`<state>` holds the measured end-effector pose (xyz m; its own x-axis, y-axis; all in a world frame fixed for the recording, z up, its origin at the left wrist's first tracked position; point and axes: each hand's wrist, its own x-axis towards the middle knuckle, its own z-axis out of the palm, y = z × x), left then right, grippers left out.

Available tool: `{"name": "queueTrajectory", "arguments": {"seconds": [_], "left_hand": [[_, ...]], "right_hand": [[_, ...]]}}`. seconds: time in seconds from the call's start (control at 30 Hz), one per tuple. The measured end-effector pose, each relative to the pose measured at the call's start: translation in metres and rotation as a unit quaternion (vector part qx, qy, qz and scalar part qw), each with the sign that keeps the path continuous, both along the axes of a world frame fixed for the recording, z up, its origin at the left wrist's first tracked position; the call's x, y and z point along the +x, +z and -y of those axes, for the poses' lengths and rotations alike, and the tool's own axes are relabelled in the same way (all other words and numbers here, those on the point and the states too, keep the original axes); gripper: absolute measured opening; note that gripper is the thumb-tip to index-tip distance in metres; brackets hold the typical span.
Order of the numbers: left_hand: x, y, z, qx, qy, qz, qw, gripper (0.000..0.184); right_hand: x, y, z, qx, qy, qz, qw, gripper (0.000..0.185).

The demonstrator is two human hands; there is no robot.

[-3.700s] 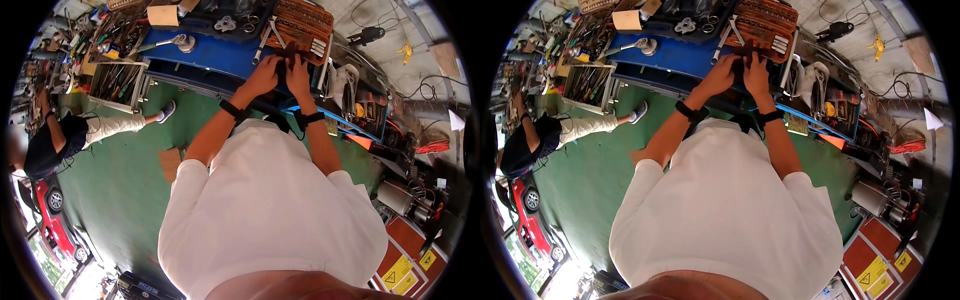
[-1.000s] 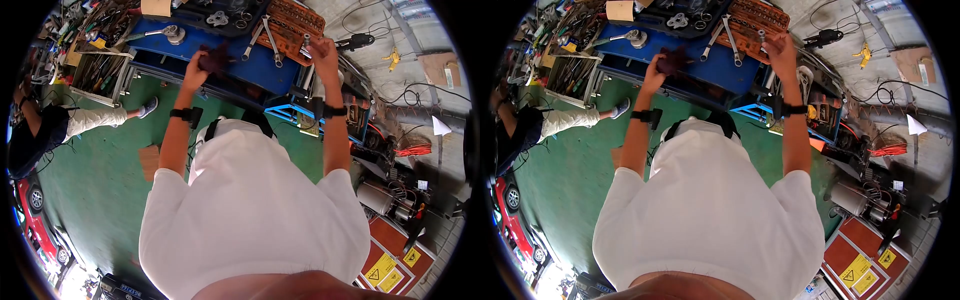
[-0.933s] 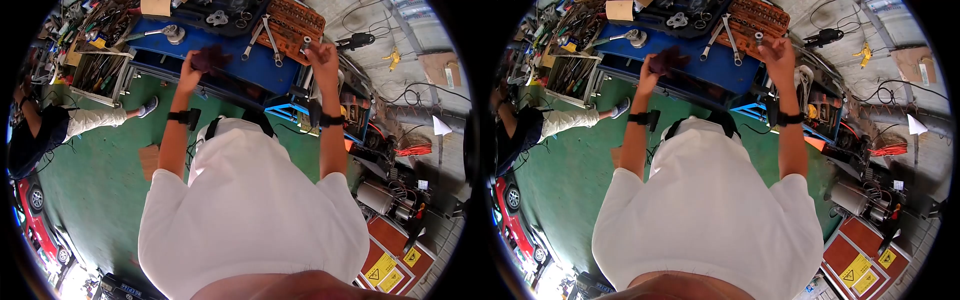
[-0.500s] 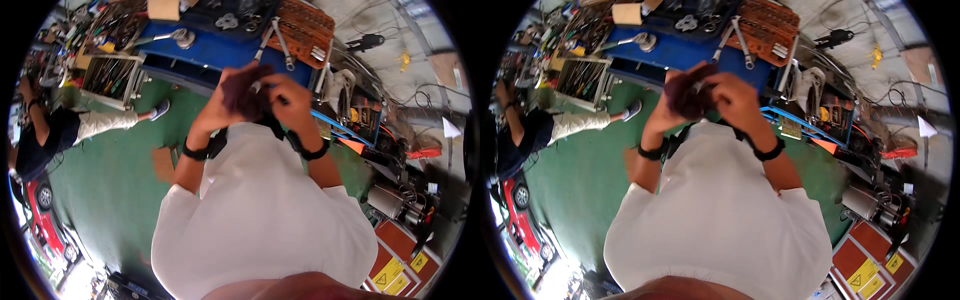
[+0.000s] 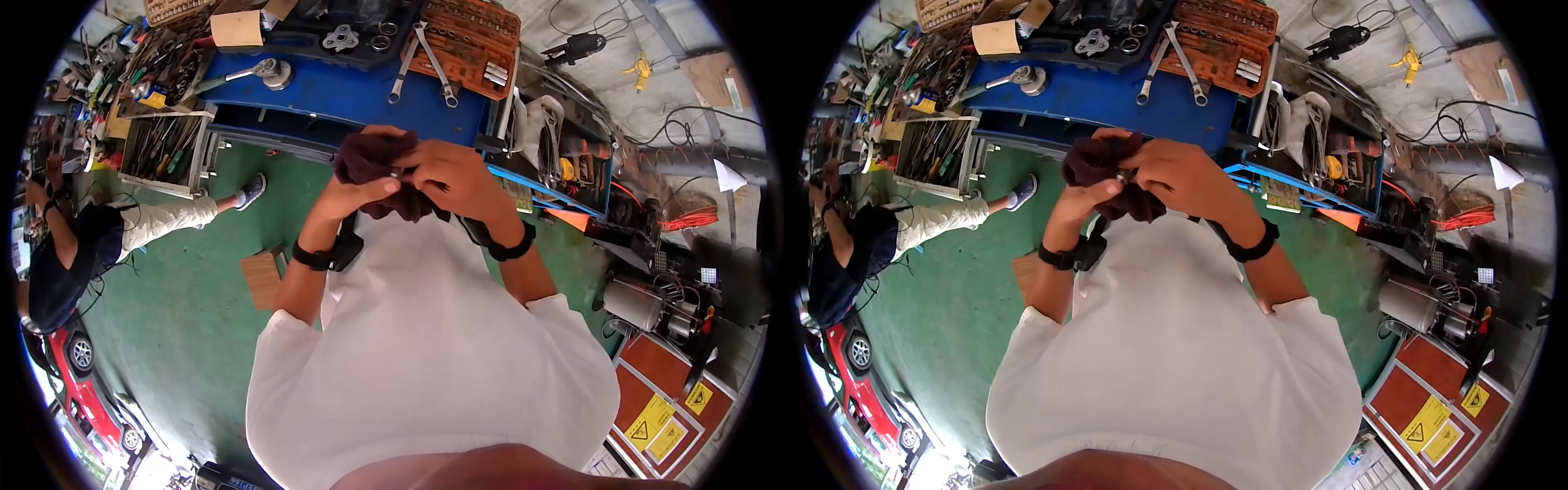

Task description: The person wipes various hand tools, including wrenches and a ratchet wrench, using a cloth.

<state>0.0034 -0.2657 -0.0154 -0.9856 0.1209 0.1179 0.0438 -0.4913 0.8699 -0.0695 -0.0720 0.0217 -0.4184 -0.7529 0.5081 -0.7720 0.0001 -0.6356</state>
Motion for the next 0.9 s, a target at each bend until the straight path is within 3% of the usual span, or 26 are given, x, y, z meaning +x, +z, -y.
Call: {"name": "queueTrajectory", "arguments": {"seconds": [0.13, 0.23, 0.33, 0.47, 0.63, 0.77, 0.87, 0.9], "left_hand": [[-0.009, -0.006, 0.003, -0.133, -0.052, 0.007, 0.99, 0.069], [-0.012, -0.006, -0.004, -0.188, 0.003, -0.107, 0.976, 0.062], [-0.011, -0.003, 0.006, -0.255, 0.009, -0.115, 0.96, 0.052], [-0.02, -0.002, 0.013, -0.163, 0.028, -0.068, 0.984, 0.044], [-0.021, -0.006, 0.003, -0.19, 0.068, -0.075, 0.977, 0.035], [-0.02, -0.014, -0.01, -0.143, 0.116, -0.08, 0.98, 0.027], [-0.021, -0.009, -0.011, -0.153, 0.161, -0.071, 0.972, 0.028], [-0.023, -0.01, -0.007, -0.215, 0.18, -0.104, 0.954, 0.036]], "right_hand": [[-0.004, -0.005, -0.013, 0.082, -0.022, 0.059, 0.995, 0.014], [0.0, -0.01, -0.017, 0.083, -0.033, 0.06, 0.994, 0.011], [0.007, -0.013, -0.011, 0.043, -0.05, 0.01, 0.998, 0.017], [0.005, -0.014, -0.004, -0.01, -0.072, -0.012, 0.997, 0.026], [0.001, -0.009, -0.003, 0.005, -0.081, -0.039, 0.996, 0.029], [-0.006, -0.006, -0.007, 0.033, -0.068, -0.099, 0.992, 0.031], [-0.004, -0.01, -0.005, 0.046, -0.132, -0.004, 0.99, 0.029], [-0.004, -0.008, -0.002, 0.007, -0.146, 0.011, 0.989, 0.025]]}}
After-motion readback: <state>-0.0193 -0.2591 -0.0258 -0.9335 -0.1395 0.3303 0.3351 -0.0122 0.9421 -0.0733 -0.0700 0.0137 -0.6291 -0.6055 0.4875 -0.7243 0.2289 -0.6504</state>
